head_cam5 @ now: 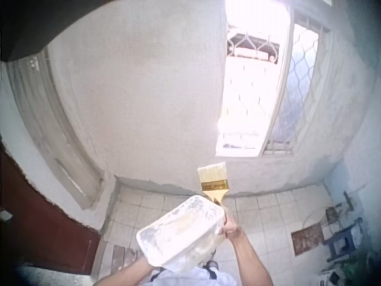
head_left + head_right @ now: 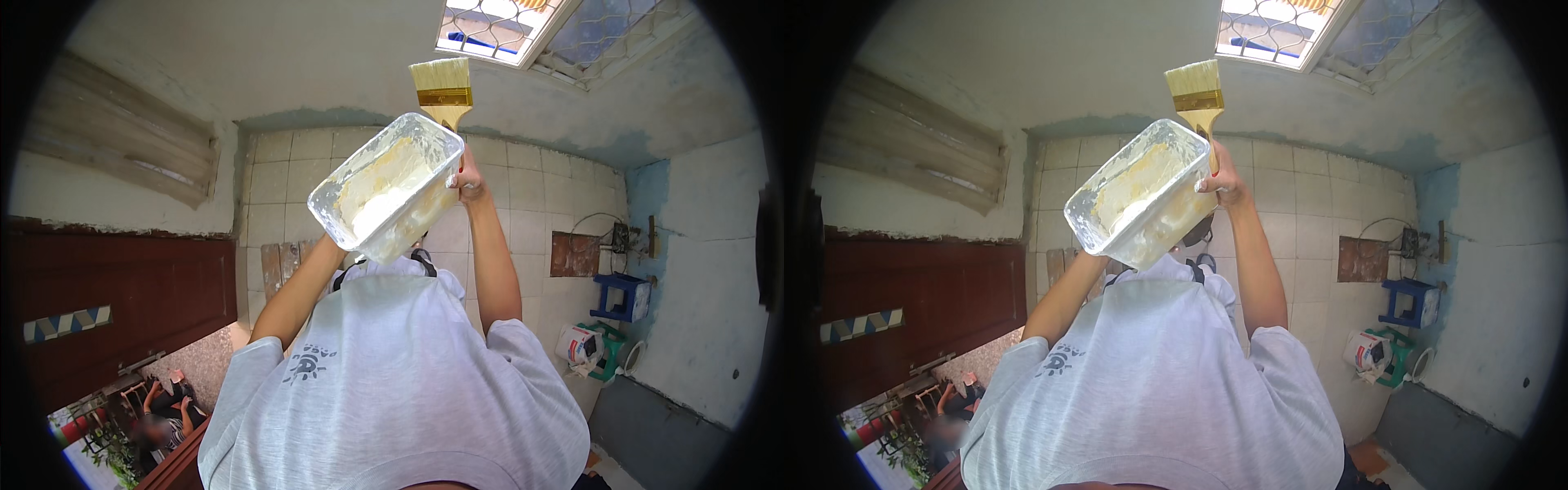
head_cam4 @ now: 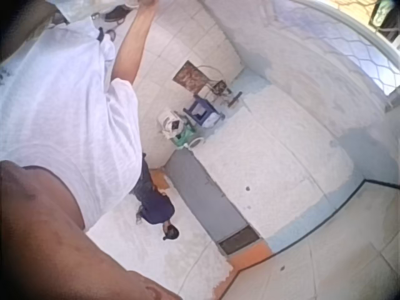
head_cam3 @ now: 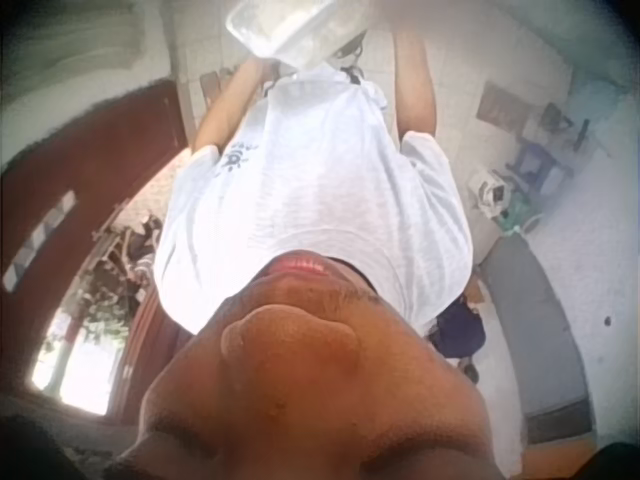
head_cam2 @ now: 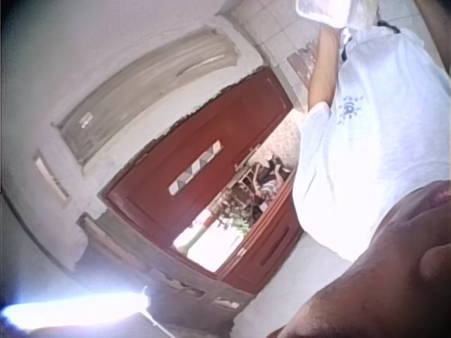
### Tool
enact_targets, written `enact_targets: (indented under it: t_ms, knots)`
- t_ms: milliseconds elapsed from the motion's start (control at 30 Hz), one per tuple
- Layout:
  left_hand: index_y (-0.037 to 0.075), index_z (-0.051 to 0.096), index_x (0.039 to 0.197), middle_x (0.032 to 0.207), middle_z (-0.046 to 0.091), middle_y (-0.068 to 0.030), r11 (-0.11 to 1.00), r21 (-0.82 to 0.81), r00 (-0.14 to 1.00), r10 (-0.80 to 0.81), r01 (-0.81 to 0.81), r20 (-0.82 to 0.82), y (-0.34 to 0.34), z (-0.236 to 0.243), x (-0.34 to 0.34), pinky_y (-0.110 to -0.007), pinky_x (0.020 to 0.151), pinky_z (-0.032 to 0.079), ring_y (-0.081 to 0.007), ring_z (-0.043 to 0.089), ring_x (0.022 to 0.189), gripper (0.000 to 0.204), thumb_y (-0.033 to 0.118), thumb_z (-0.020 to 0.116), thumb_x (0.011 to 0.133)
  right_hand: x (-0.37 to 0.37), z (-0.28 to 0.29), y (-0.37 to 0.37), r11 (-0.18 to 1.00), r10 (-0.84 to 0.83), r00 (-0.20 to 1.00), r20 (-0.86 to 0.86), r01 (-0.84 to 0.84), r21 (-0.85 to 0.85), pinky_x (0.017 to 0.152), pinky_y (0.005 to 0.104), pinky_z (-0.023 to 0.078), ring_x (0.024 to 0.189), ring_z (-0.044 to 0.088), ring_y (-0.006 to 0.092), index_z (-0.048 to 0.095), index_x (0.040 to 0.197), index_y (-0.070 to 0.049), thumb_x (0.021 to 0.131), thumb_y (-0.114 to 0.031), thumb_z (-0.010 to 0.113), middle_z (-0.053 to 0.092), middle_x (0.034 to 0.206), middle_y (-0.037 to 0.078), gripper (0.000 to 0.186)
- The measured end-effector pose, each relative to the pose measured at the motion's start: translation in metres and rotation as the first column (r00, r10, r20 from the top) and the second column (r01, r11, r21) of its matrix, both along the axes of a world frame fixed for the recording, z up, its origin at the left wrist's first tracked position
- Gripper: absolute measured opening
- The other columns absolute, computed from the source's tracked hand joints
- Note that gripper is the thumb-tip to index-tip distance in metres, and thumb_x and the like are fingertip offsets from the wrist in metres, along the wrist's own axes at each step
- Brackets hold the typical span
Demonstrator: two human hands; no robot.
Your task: The person pours white paint from a bag into a small plastic container, then dips a brush into the container to stir and coat the bristles.
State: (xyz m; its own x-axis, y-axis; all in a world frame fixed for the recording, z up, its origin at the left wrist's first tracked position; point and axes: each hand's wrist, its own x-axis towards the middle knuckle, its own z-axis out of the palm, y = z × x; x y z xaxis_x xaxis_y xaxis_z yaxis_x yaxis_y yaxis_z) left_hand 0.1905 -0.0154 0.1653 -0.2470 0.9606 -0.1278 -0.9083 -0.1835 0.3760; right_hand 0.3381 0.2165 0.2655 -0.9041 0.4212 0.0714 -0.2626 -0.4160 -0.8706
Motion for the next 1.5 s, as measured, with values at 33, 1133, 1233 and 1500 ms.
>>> enact_targets:
  t_ms: [33,1133,1233,1500]
  knots:
    - [0.005,0.046,0.153,0.149,0.056,-0.016,1.0,0.014,1.0,0.0,0.0,0.012,0.001,-0.001,0.001,-0.04,0.104,0.055,-0.0256,0.063,0.127,0.059,0.042,0.047,0.107,0.0,-0.003,0.002,1.0,0.004,1.0,-0.002,-0.004,-0.003,0.105,0.0315,0.048,0.119,0.061,0.0205,0.048,0.143,0.004,0.048,-0.021,0.088,0.063,0.13,0.009,0.105]
    - [0.007,0.041,0.155,0.149,0.055,-0.0127,0.931,-0.223,0.926,0.211,-0.288,-0.314,0.001,0.029,0.034,-0.042,0.108,0.054,-0.0238,0.06,0.131,0.059,0.044,0.043,0.11,0.097,0.042,0.031,0.943,-0.241,0.946,0.219,0.175,0.281,0.053,0.024,0.042,0.059,0.052,0.0083,0.056,0.096,-0.006,0.109,-0.054,0.042,0.058,0.074,0.002,0.051]
    - [0.007,0.044,0.153,0.144,0.06,-0.0132,0.918,-0.232,0.921,0.247,-0.321,-0.301,0.004,0.031,0.04,-0.043,0.107,0.055,-0.0256,0.063,0.126,0.064,0.052,0.043,0.108,0.11,0.083,0.014,0.794,-0.3,0.913,0.277,0.078,0.604,0.054,0.0292,0.042,0.059,0.053,0.0116,0.06,0.095,-0.002,0.105,-0.04,0.059,0.059,0.072,0.005,0.04]
    - [0.005,0.036,0.156,0.152,0.051,-0.0176,0.933,-0.279,0.963,0.174,-0.228,-0.205,0.013,0.054,0.056,-0.043,0.113,0.048,-0.0289,0.055,0.136,0.094,0.079,0.022,0.1,0.103,0.154,-0.038,0.461,-0.298,0.9,0.318,-0.156,0.874,0.06,0.0361,0.046,0.061,0.056,0.0272,0.066,0.098,0.002,0.085,-0.027,0.083,0.064,0.073,0.017,0.037]
